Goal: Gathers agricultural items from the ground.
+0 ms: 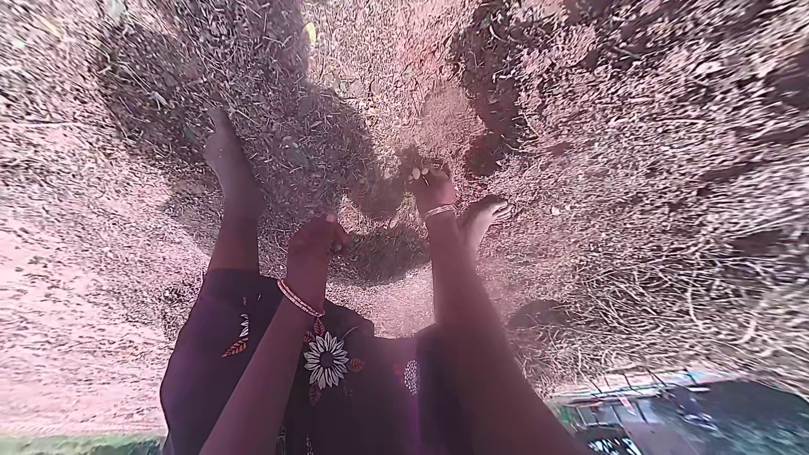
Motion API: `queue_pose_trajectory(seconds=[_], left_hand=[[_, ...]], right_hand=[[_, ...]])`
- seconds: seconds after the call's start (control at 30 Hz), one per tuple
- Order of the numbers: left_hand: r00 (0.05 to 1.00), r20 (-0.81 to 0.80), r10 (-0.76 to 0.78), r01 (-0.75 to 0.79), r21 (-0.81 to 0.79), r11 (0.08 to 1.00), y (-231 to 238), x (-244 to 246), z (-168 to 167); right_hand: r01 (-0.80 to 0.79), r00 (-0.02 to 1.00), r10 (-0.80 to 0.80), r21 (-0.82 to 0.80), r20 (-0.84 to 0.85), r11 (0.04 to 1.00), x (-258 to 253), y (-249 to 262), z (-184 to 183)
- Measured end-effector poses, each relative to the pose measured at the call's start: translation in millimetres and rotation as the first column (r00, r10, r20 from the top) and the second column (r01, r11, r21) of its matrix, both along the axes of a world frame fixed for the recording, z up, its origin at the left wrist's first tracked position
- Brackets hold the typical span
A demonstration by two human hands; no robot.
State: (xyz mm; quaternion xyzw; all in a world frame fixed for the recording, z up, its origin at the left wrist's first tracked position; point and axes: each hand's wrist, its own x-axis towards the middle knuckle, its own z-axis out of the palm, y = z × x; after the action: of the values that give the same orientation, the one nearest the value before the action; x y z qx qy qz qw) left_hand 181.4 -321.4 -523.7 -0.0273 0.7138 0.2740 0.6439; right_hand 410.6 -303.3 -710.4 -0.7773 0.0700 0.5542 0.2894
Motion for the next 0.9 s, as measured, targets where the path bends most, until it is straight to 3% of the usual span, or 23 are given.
queue_pose_trajectory(seconds=[0.13, 0.23, 0.27, 0.37, 0.4, 0.47, 0.57, 0.67, 0.73, 0.8, 0.83, 0.9], left_hand=[[1.000, 0.010, -0.027, 0.027, 0.003, 1.000, -1.7, -1.7, 1.9], [0.999, 0.005, -0.036, 0.036, 0.005, 0.999, -2.8, -0.6, -0.1], [0.999, 0.002, -0.037, 0.037, 0.001, 0.999, -4.3, 0.0, 0.4], [0.999, 0.005, -0.036, 0.036, -0.006, 0.999, -3.8, 2.6, 0.1], [0.999, 0.004, -0.033, 0.033, -0.011, 0.999, -2.4, 2.2, -0.1], [1.000, 0.006, -0.027, 0.027, -0.028, 0.999, -1.2, 0.9, 1.5], [0.999, 0.011, -0.037, 0.038, -0.031, 0.999, -3.3, 0.9, 1.9], [1.000, 0.008, -0.020, 0.020, -0.025, 0.999, -3.2, 0.3, -0.4], [1.000, 0.023, -0.020, 0.021, -0.027, 0.999, -6.1, 0.3, 1.9], [0.999, 0.035, -0.024, 0.025, -0.027, 0.999, -3.1, 3.7, 0.8], [0.999, 0.030, -0.021, 0.022, -0.030, 0.999, -0.6, 4.0, -0.3], [0.999, 0.021, -0.027, 0.028, -0.049, 0.998, -1.0, 1.6, 2.7]], right_hand=[[0.367, 0.928, -0.368, 0.035, 0.051, 0.930, 22.7, 25.4, -19.6], [0.584, 0.812, -0.553, 0.222, -0.187, 0.781, 26.1, 57.8, -31.2], [0.582, 0.811, -0.532, 0.241, -0.242, 0.777, 23.7, 53.6, -30.5], [0.328, 0.922, -0.256, 0.234, -0.291, 0.915, 25.6, 12.5, -10.9], [0.299, 0.933, -0.241, 0.198, -0.268, 0.934, 23.9, 3.2, -5.7], [0.330, 0.936, -0.309, 0.115, -0.165, 0.937, 21.7, -4.5, -0.1], [0.435, 0.900, -0.429, 0.119, -0.074, 0.893, 32.1, 16.2, -16.6], [0.515, 0.853, -0.450, 0.276, -0.266, 0.812, 29.3, 55.9, -40.2], [0.398, 0.893, -0.290, 0.304, -0.343, 0.866, 14.9, 51.3, -34.8], [0.135, 0.910, 0.002, 0.301, -0.414, 0.944, 1.5, 41.7, -19.0], [0.094, 0.907, 0.032, 0.278, -0.419, 0.956, -6.7, 38.7, -15.0], [0.150, 0.953, -0.093, 0.182, -0.288, 0.972, -13.5, 28.7, -12.1]])
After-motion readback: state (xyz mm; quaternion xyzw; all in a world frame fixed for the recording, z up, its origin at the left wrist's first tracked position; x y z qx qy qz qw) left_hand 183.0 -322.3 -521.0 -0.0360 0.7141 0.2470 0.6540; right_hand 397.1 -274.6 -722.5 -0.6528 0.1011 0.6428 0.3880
